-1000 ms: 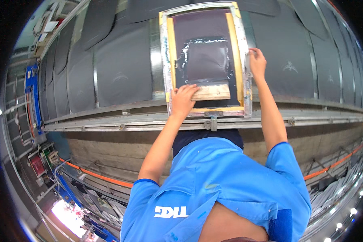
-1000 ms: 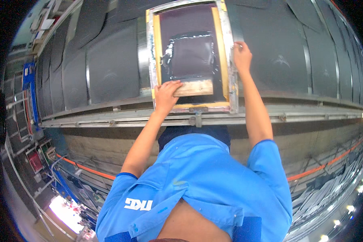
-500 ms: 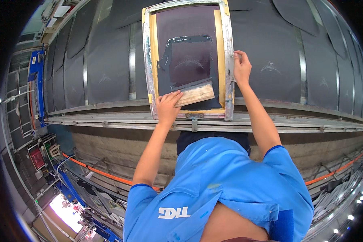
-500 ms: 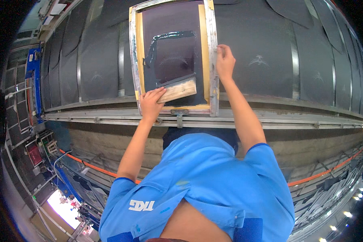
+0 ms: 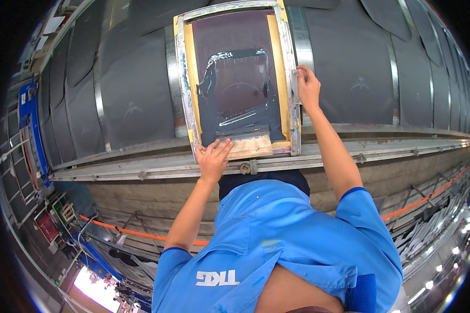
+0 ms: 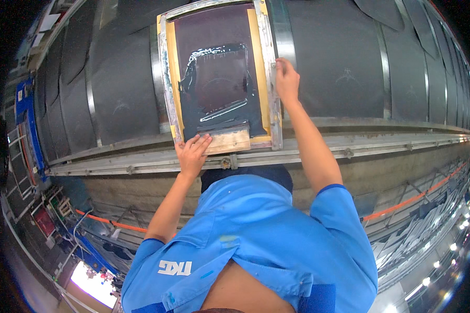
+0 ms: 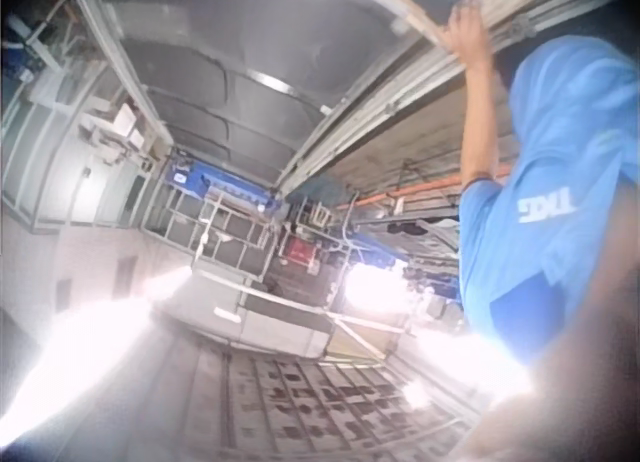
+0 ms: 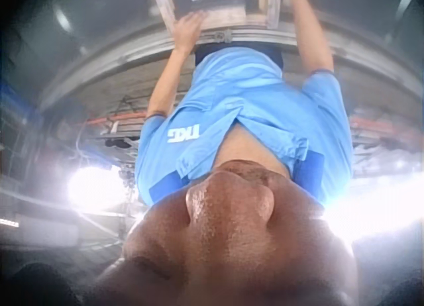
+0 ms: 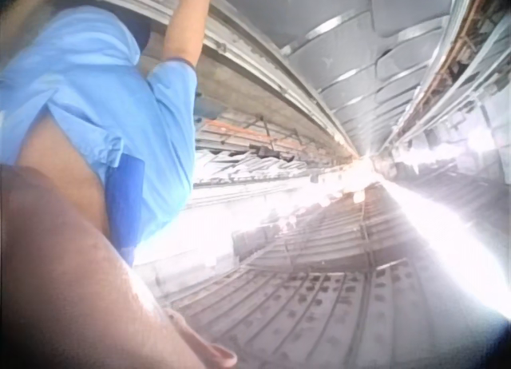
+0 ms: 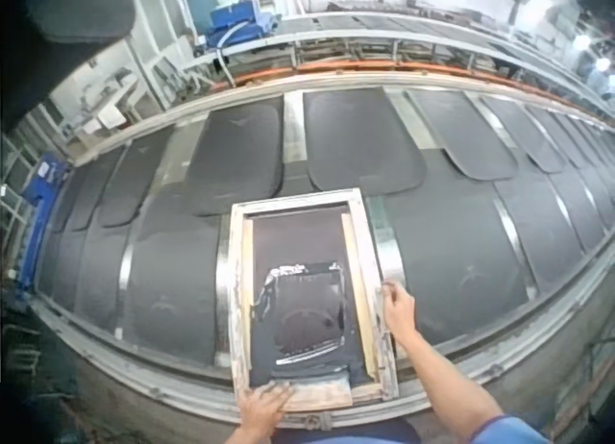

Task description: The person uses a squeegee to pull dark ink across a screen-printing frame repeatedly. The person briefly lifts the frame to inspect the underside, then resumes squeegeeing the same area.

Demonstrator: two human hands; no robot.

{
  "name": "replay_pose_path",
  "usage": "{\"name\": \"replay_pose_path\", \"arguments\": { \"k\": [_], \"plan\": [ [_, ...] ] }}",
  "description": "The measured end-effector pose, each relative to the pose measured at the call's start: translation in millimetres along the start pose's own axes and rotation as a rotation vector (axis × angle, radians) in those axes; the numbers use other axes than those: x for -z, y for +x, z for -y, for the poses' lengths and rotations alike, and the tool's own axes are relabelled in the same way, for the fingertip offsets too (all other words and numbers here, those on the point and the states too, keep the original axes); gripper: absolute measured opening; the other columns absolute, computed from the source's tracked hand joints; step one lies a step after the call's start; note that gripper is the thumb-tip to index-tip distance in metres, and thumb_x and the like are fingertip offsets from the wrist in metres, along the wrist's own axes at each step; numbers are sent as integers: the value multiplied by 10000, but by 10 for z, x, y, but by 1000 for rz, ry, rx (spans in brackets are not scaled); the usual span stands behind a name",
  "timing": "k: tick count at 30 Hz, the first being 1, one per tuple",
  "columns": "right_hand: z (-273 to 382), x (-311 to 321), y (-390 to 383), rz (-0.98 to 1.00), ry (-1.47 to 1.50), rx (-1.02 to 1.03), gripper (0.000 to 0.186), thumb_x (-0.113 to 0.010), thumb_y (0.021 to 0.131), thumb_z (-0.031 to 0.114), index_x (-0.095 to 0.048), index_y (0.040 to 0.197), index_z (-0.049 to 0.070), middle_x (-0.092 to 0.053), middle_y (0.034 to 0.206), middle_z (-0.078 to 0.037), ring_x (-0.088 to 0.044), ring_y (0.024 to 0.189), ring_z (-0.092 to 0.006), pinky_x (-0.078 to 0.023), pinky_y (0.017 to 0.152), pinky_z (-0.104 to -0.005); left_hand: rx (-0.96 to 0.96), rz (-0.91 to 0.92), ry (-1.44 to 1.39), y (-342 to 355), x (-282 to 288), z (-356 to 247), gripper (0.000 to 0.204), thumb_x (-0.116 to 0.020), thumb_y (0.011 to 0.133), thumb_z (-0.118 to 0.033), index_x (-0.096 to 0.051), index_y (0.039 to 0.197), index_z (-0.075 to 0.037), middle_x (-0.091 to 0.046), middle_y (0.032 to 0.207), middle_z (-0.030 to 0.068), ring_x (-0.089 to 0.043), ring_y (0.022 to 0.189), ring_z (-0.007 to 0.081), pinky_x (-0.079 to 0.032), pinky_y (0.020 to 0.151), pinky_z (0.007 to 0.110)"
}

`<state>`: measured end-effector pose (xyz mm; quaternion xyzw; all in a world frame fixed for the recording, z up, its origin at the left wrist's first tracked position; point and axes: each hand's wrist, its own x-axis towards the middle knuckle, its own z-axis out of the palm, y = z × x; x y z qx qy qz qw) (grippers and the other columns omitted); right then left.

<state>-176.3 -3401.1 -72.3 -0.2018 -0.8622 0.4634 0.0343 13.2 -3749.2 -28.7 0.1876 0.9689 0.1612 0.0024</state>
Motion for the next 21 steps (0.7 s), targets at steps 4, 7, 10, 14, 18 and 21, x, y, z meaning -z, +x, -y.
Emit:
{"name": "replay_pose_path", "arguments": {
  "k": [4,7,10,14,18,21],
  "plan": [
    [117,202,-5,26,-485,368,327,-677,961,344,-710,1200,124,-632,1212,-174,-596,1050,-331,-480,894,-461,-8,-58,113,581,-98,303,697,-798,644,-74,-678,1289,-310,-693,1294,-126,-655,1119,151,-389,915,486],
    [980,396,-51,293,-342,511,590,-754,872,471,-650,1335,120,-601,1325,-170,-566,1214,-361,-459,1038,-449,-52,-55,-17,1558,82,581,510,-786,715,-98,-714,1189,-271,-739,1158,-73,-668,1029,138,-391,888,465],
    [1198,26,187,495,-363,642,683,-807,805,477,-632,1350,105,-619,1310,-150,-570,1251,-347,-478,1047,-456,26,146,-133,2310,330,849,460,-808,749,-173,-746,1197,-258,-760,1155,-18,-689,1054,176,-352,1012,442],
    [881,-486,449,408,-480,545,286,-713,791,93,-721,1069,25,-672,1071,-148,-638,1094,-348,-528,959,-428,61,99,-169,2773,196,881,416,-784,749,-123,-774,1157,-208,-760,1135,60,-701,1056,248,-447,959,403],
    [507,-422,-257,327,-304,535,356,-721,751,32,-677,1103,5,-639,1134,-164,-618,1078,-354,-528,936,-433,90,136,-168,2243,206,552,434,-762,711,-33,-780,1127,-156,-760,1125,70,-711,1033,287,-504,920,400],
    [350,-281,-974,352,-269,569,403,-689,769,18,-648,1167,-24,-631,1170,-166,-601,1087,-346,-505,966,-420,9,122,5,1437,94,476,515,-788,685,1,-767,1158,-202,-754,1182,-3,-695,1096,220,-435,970,387]
  ]
}}
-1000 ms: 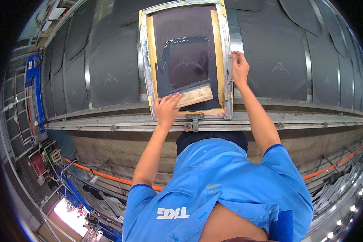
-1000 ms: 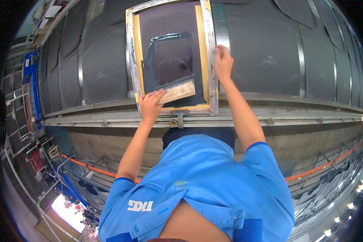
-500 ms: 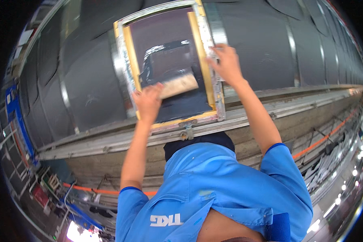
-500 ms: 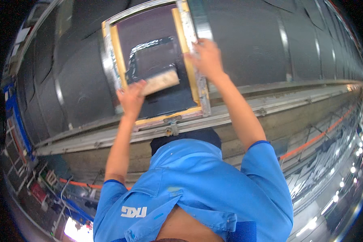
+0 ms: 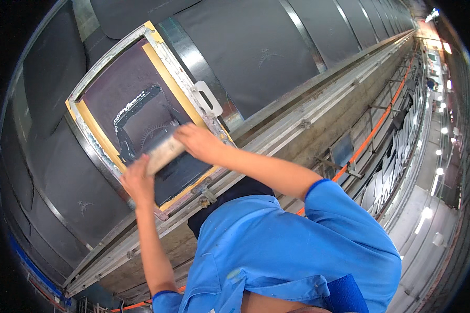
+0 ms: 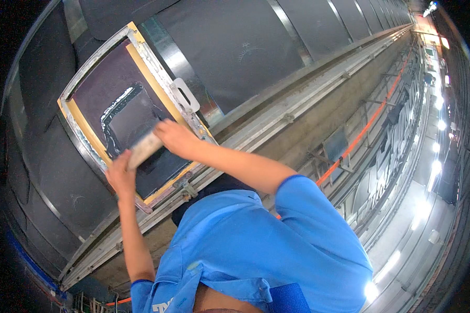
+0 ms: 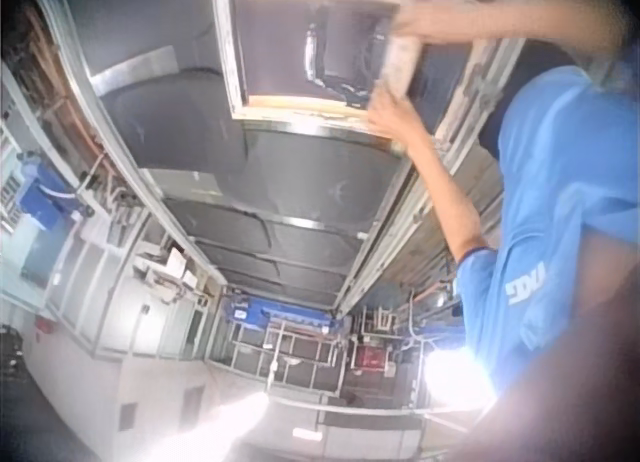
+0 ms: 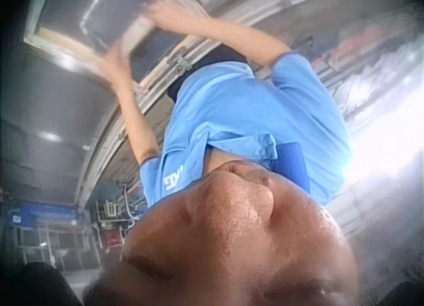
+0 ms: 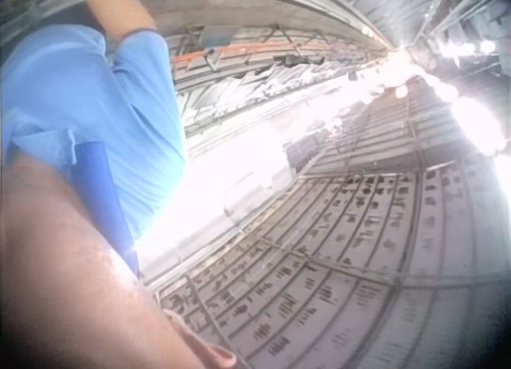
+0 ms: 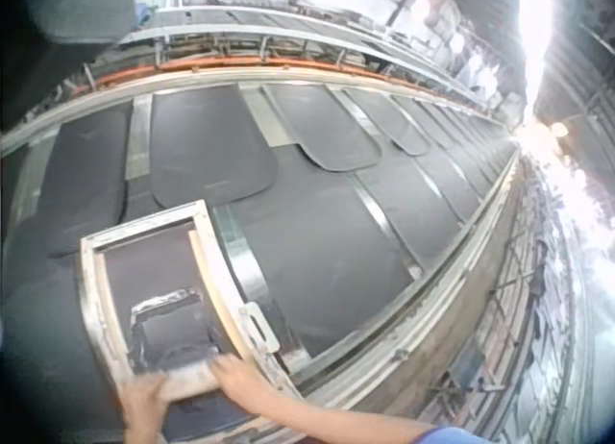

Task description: The person uses a squeegee to pull dark ink across a screen-printing frame repeatedly. The person briefly lifts the frame to inspect the underside, then resumes squeegeeing the same area.

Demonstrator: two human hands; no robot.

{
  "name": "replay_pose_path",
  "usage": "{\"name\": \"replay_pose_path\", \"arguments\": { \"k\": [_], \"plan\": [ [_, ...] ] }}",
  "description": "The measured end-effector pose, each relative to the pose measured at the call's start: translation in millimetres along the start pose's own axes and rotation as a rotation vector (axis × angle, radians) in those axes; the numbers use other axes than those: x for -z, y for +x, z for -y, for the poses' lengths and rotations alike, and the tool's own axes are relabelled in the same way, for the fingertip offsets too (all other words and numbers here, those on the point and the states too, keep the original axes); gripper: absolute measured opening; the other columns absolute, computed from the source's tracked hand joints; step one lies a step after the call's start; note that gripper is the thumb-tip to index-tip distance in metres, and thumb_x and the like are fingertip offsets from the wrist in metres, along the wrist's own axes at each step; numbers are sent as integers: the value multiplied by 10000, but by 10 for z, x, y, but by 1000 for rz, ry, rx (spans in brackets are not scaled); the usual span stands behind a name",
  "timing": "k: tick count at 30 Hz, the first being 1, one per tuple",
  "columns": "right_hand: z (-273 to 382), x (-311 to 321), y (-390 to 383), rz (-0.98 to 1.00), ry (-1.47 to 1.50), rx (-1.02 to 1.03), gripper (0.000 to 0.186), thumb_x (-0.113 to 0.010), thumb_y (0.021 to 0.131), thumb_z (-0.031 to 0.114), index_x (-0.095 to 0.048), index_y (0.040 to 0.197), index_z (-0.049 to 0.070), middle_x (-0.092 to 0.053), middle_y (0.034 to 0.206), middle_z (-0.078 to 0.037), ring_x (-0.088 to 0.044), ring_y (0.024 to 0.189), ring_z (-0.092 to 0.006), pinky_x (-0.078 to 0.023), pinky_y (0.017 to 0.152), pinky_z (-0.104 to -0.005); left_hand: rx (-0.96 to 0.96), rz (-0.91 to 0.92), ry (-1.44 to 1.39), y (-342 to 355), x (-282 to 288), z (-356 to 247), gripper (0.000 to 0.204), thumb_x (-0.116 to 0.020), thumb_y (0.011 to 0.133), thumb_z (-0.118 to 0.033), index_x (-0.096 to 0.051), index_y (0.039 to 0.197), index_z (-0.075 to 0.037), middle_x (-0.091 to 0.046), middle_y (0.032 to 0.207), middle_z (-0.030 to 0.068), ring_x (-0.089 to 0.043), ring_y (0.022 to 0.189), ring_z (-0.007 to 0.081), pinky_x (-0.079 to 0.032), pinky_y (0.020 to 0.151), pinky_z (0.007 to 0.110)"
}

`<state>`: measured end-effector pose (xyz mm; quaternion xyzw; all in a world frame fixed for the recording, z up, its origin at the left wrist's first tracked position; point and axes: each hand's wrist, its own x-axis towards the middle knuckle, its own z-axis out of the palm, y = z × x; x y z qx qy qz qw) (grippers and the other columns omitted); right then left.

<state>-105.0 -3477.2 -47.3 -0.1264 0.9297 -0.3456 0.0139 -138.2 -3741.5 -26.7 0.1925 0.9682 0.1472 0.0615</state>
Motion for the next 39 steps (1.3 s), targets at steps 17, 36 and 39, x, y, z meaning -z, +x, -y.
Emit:
{"name": "replay_pose_path", "arguments": {
  "k": [17,36,39],
  "plan": [
    [-299,240,810,-34,62,-16,432,-748,767,18,-666,1192,22,-679,1159,-174,-635,1114,-376,-523,976,-435,43,15,-62,936,225,218,403,-793,717,-174,-797,1109,-268,-777,1051,32,-714,990,212,-419,908,417],
    [-1110,303,642,-447,71,-442,320,-646,973,328,-714,1173,88,-736,952,-192,-717,889,-300,-529,824,-424,50,-73,-162,-675,-188,-203,553,-776,680,-66,-727,1205,-231,-698,1303,-58,-620,1220,169,-382,995,433],
    [-736,399,689,-511,121,-407,311,-639,987,335,-729,1125,71,-744,1018,-193,-724,958,-279,-522,823,-394,64,-95,-226,-887,-81,-156,611,-813,681,-111,-695,1266,-240,-670,1357,-64,-595,1272,176,-365,1041,441]
  ]
}}
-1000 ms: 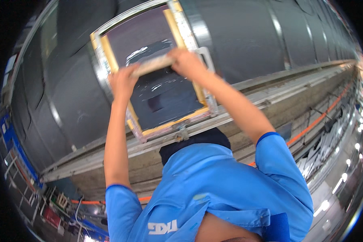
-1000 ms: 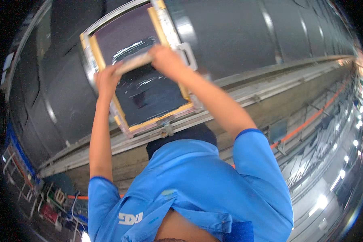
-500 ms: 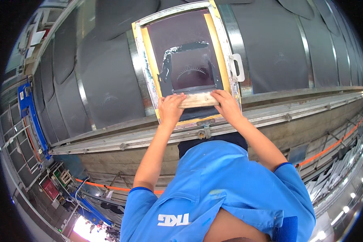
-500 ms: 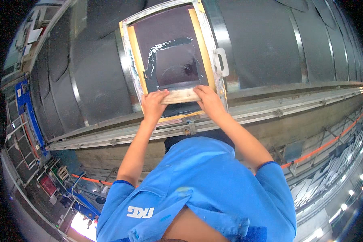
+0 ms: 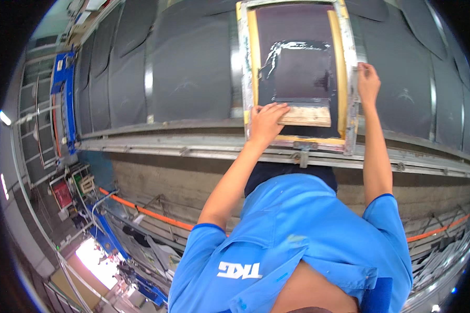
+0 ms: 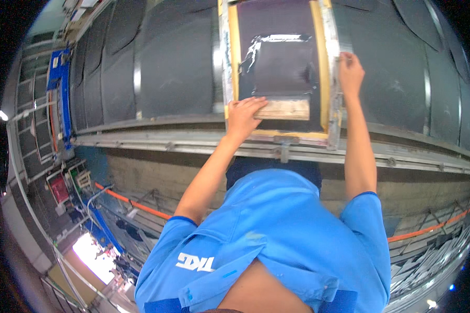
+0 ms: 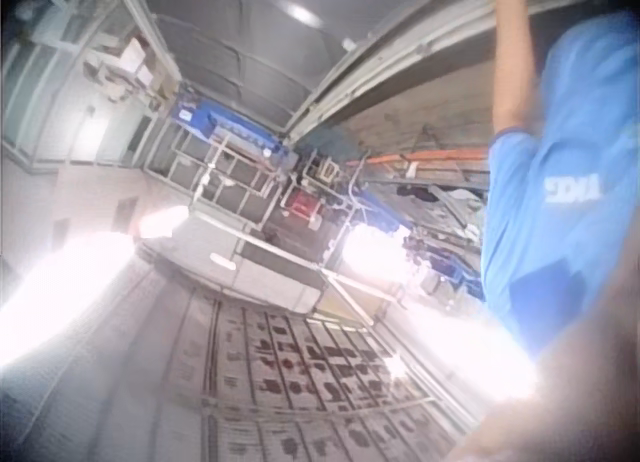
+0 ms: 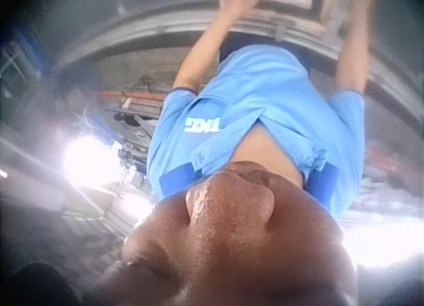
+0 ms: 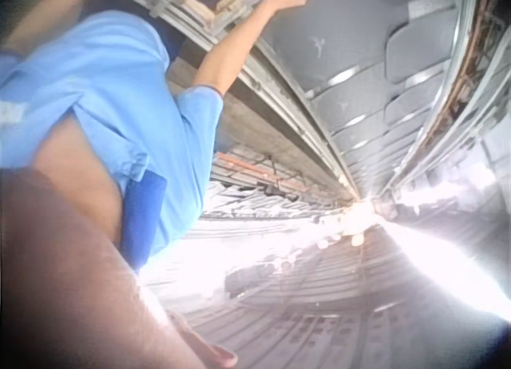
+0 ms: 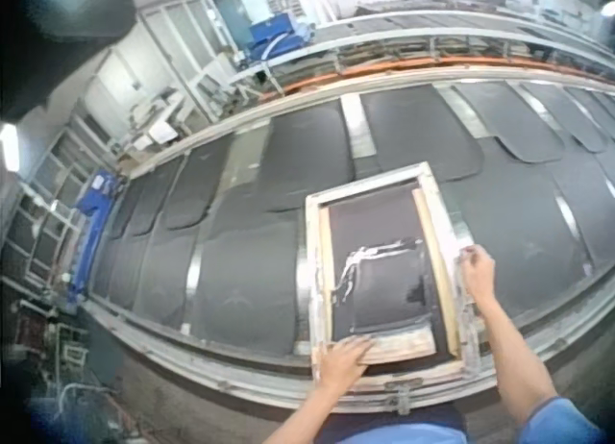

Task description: The person uses a squeegee to pull dark ink across a screen-printing frame repeatedly. The person briefly lifts the frame to inspect the underside, then resumes squeegeeing the same area.

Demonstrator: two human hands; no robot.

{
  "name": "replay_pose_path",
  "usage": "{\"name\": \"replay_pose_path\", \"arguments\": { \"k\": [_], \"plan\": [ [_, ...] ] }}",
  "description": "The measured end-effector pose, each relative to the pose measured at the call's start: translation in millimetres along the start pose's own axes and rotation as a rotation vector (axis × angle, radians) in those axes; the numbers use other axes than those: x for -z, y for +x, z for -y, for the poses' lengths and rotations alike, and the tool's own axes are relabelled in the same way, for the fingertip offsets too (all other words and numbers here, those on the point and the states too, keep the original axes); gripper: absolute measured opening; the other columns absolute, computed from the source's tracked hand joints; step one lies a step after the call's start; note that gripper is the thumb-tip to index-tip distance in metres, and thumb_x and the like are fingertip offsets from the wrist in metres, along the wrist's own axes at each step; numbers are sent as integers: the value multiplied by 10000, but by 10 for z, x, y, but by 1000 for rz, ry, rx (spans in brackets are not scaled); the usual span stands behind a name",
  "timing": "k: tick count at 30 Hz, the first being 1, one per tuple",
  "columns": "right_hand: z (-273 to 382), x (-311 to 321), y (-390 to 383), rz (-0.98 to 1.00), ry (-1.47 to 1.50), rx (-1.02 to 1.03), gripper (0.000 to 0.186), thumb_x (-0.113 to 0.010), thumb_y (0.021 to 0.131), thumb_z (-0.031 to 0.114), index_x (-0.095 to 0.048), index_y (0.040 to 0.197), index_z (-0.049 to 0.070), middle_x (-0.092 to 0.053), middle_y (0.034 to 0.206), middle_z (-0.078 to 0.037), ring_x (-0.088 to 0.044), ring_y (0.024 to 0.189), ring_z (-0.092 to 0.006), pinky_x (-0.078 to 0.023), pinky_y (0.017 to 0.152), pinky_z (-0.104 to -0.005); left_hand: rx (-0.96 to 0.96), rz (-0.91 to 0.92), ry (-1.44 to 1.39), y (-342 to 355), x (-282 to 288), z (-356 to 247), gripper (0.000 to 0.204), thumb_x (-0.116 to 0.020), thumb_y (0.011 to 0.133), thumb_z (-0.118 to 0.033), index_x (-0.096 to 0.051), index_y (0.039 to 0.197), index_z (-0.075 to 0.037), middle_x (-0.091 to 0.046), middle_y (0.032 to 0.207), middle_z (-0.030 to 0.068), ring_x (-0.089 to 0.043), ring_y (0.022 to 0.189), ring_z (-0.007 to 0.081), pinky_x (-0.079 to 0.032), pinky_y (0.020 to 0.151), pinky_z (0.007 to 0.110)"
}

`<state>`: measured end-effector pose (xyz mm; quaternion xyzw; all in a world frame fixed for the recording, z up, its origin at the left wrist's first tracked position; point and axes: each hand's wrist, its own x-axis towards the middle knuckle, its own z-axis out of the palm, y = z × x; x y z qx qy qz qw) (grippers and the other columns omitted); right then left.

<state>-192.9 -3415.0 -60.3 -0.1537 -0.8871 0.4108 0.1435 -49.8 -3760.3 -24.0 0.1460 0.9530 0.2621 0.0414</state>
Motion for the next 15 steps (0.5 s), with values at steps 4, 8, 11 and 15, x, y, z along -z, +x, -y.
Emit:
{"name": "replay_pose_path", "arguments": {
  "k": [4,8,11,15],
  "plan": [
    [506,-435,-302,-24,83,24,327,-634,1000,349,-726,1113,56,-746,958,-182,-718,870,-268,-524,783,-371,45,-51,41,-303,373,419,606,-816,677,-115,-701,1261,-228,-674,1353,-56,-596,1277,182,-361,1054,425],
    [1292,-1368,-843,-39,161,69,310,-629,1008,327,-718,1104,46,-709,813,-156,-645,715,-208,-501,692,-364,107,-59,98,-658,947,1367,576,-815,677,-105,-718,1234,-218,-688,1330,-50,-616,1250,191,-380,1036,425],
    [1815,-2095,-1301,-14,215,38,290,-625,1011,308,-713,1097,46,-680,761,-149,-609,659,-194,-479,654,-375,135,-29,93,-953,1429,2138,601,-813,673,-98,-712,1253,-218,-683,1338,-47,-613,1252,190,-383,1030,419],
    [2154,-2479,-1570,56,180,-44,267,-620,1011,288,-701,1091,47,-654,713,-148,-582,606,-199,-456,622,-388,85,-8,168,-1127,1632,2689,618,-804,676,-82,-705,1271,-215,-680,1346,-42,-616,1239,210,-392,1015,413]
  ]
}}
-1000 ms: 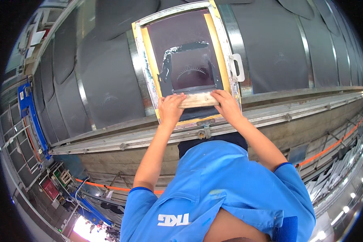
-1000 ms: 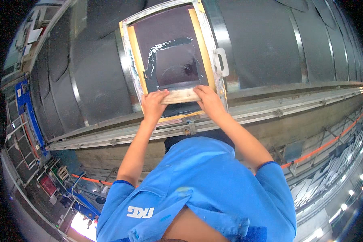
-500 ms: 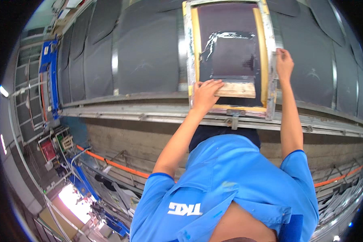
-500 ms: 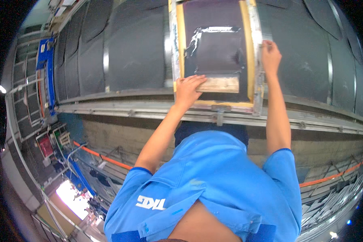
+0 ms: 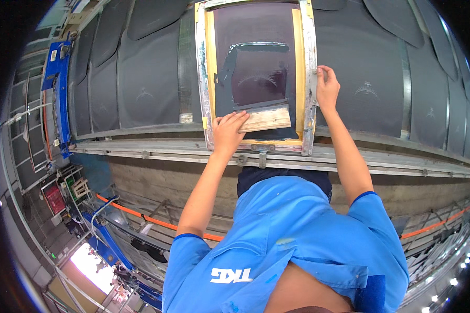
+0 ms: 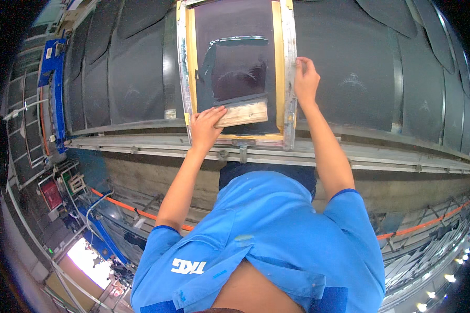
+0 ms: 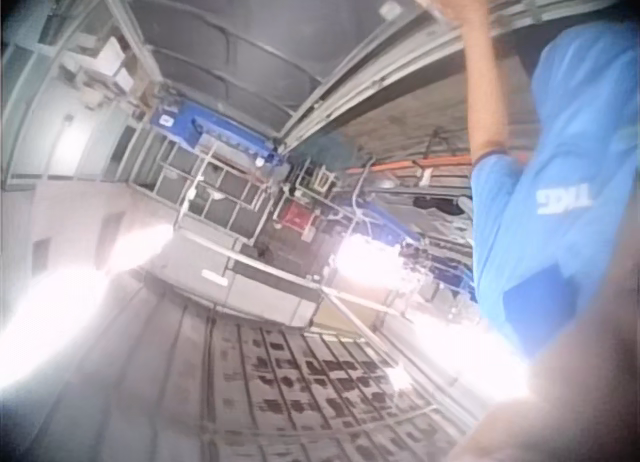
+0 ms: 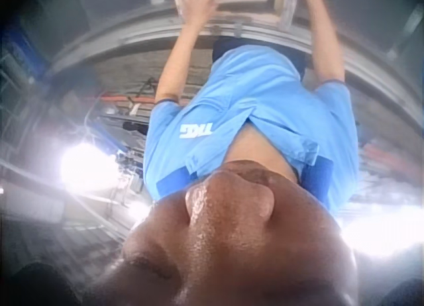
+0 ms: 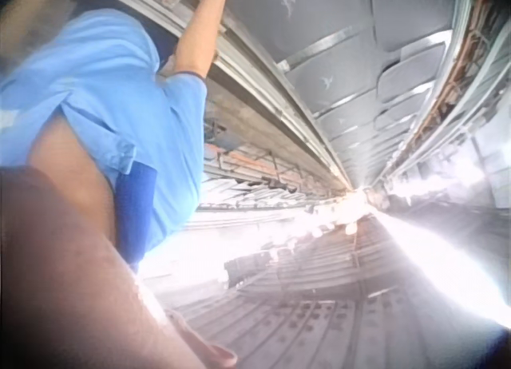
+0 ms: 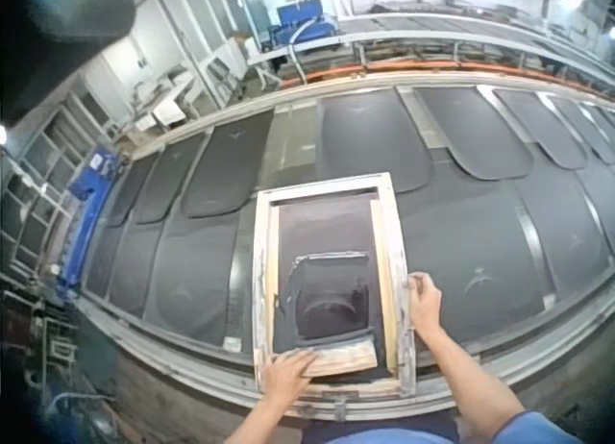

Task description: The person uses a squeegee to pull dark ink across a screen-printing frame repeatedly. The person briefly lifts the frame to inspect the underside, then resumes squeegeeing the same area.

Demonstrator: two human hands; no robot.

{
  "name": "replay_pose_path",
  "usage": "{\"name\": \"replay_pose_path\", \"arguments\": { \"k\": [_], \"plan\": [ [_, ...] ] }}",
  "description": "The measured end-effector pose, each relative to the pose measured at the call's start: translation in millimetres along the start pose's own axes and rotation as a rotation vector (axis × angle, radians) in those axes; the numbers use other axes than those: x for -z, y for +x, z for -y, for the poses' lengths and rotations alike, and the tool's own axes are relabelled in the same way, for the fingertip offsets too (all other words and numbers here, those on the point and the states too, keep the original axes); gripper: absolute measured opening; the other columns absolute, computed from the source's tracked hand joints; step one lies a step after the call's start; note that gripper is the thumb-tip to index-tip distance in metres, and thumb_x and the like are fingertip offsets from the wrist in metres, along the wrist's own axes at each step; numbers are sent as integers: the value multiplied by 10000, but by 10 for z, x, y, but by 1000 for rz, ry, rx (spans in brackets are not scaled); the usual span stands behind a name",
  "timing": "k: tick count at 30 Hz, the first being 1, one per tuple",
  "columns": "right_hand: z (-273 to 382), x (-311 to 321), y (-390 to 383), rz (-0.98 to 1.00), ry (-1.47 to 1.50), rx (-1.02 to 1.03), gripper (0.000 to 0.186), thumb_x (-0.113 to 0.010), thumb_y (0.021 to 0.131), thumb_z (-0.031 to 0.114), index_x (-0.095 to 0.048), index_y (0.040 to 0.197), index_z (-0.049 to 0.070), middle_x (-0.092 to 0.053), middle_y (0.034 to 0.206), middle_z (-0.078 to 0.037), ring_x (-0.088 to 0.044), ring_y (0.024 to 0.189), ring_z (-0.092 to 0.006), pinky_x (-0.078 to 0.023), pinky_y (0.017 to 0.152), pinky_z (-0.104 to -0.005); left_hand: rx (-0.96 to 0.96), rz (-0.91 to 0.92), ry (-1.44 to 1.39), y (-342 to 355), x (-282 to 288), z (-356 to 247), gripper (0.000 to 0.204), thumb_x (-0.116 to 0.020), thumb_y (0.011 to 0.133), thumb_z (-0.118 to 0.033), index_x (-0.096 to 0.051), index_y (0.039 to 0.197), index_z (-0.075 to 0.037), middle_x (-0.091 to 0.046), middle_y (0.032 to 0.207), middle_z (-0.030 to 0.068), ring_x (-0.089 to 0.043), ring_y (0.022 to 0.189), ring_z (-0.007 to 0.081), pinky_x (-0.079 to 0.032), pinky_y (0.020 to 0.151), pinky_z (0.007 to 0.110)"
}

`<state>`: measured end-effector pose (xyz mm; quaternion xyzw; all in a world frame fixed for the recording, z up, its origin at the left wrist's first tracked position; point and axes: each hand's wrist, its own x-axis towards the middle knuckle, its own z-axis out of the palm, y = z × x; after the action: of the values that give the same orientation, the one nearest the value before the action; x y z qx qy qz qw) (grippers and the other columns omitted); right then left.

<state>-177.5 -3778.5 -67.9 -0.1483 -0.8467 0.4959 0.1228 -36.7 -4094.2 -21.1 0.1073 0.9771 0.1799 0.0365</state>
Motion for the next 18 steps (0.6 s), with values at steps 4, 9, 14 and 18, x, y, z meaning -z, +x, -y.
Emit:
{"name": "replay_pose_path", "arguments": {
  "k": [4,9,14,18],
  "plan": [
    [33,-197,-65,-32,-13,61,249,-613,1014,279,-699,1093,59,-627,682,-155,-566,585,-226,-446,612,-395,-73,-13,45,-75,57,228,638,-807,661,-88,-702,1277,-217,-679,1346,-57,-633,1199,199,-404,985,401],
    [100,-357,-96,20,-115,-15,264,-604,1015,292,-700,1113,66,-667,767,-209,-648,700,-339,-491,714,-434,-135,-73,-8,-448,94,505,622,-811,652,-114,-706,1252,-241,-688,1316,-86,-639,1142,179,-405,921,433],
    [81,-224,-15,111,-163,-137,302,-607,1012,333,-711,1147,84,-703,955,-215,-678,895,-362,-503,809,-449,-197,-29,57,-524,89,482,684,-793,651,-75,-689,1293,-289,-666,1357,-102,-633,1162,152,-373,921,459],
    [318,-19,54,255,-621,323,411,-675,955,413,-710,1210,92,-646,1235,-163,-626,1113,-325,-502,915,-426,-169,-62,116,109,22,626,690,-785,682,-56,-670,1311,-317,-654,1374,-119,-627,1190,162,-370,945,480]
  ]
}}
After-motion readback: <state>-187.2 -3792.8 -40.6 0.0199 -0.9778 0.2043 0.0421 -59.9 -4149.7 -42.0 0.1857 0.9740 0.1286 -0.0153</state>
